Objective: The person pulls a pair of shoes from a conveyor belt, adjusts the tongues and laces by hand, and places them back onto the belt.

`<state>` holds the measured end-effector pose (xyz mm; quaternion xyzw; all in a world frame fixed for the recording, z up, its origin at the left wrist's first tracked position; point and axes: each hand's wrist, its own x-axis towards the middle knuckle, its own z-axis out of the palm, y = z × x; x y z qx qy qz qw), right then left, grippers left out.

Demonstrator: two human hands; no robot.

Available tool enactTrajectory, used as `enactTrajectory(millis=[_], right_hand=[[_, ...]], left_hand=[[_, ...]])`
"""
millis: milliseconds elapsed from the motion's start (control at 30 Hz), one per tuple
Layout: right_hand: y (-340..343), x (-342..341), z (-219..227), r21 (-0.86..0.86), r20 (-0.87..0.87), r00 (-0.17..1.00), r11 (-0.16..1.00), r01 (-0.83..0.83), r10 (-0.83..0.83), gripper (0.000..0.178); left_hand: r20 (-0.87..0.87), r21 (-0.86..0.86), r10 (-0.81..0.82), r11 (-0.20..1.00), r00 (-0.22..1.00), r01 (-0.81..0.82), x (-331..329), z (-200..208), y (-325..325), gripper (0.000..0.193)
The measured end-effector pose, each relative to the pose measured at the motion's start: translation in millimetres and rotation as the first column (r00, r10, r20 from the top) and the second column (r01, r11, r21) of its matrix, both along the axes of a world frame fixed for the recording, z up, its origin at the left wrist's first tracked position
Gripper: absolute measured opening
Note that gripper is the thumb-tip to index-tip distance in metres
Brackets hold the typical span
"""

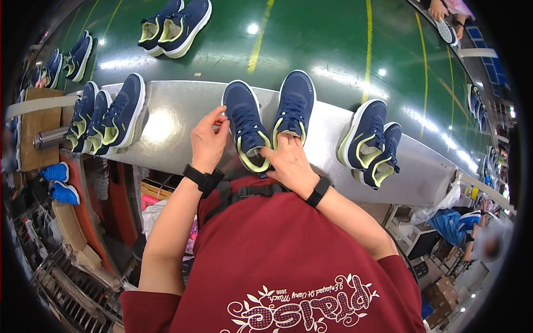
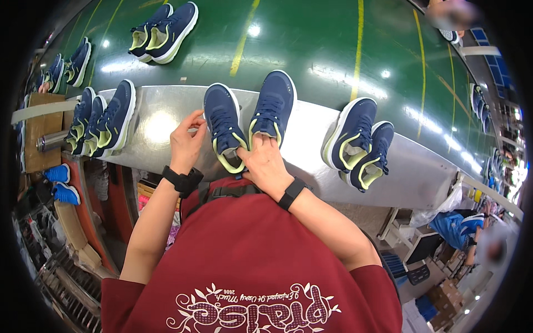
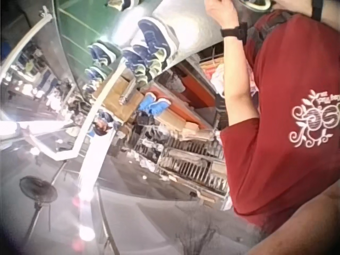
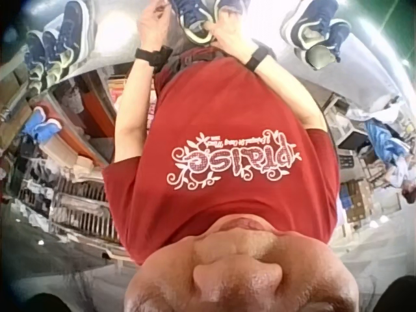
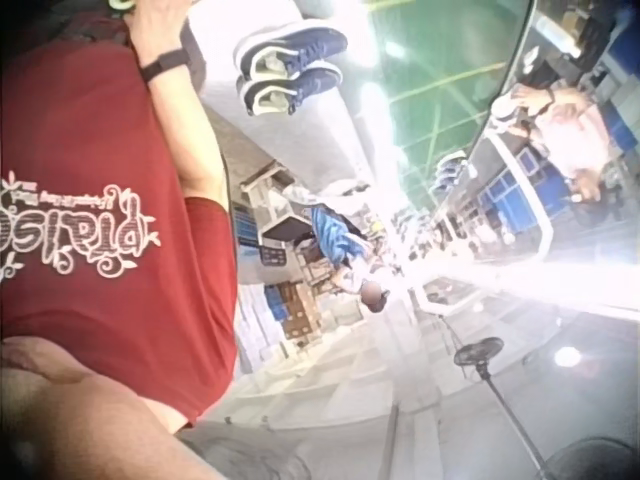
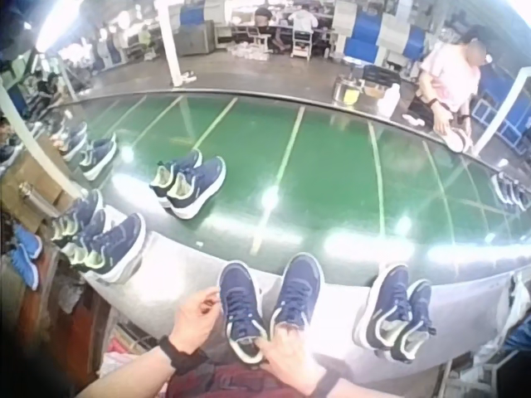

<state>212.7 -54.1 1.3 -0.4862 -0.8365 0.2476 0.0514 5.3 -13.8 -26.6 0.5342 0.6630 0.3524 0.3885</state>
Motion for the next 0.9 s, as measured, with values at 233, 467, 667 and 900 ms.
enactTrajectory(millis=[233, 467, 667, 900], right_hand=[[-3.0, -0.3, -1.2, 0.006, -0.005, 1.000, 1.000, -0.019, 0.019, 0.049], [1.5, -1.9, -0.3, -0.015, -0.003, 0.999, 0.999, -0.032, 0.032, 0.048], [8.3, 1.3, -1.1, 0.075, -0.028, 1.000, 0.997, -0.010, 0.012, 0.048], [28.2, 28.1, 7.4, 0.043, -0.225, 0.973, 0.997, 0.070, -0.059, 0.042]], left_hand=[[-0.063, 0.091, 0.011, 0.996, 0.998, -0.005, 9.5, -7.4, -0.7, 0.024], [-0.454, 0.272, -0.123, 0.924, 0.883, 0.269, 6.5, -11.3, 17.9, 0.018], [-0.513, 0.324, -0.057, 0.911, 0.856, 0.256, 14.3, 2.5, 26.5, 0.016], [-0.066, 0.038, -0.129, 0.991, 0.989, 0.132, -21.0, 6.0, 27.2, 0.024]])
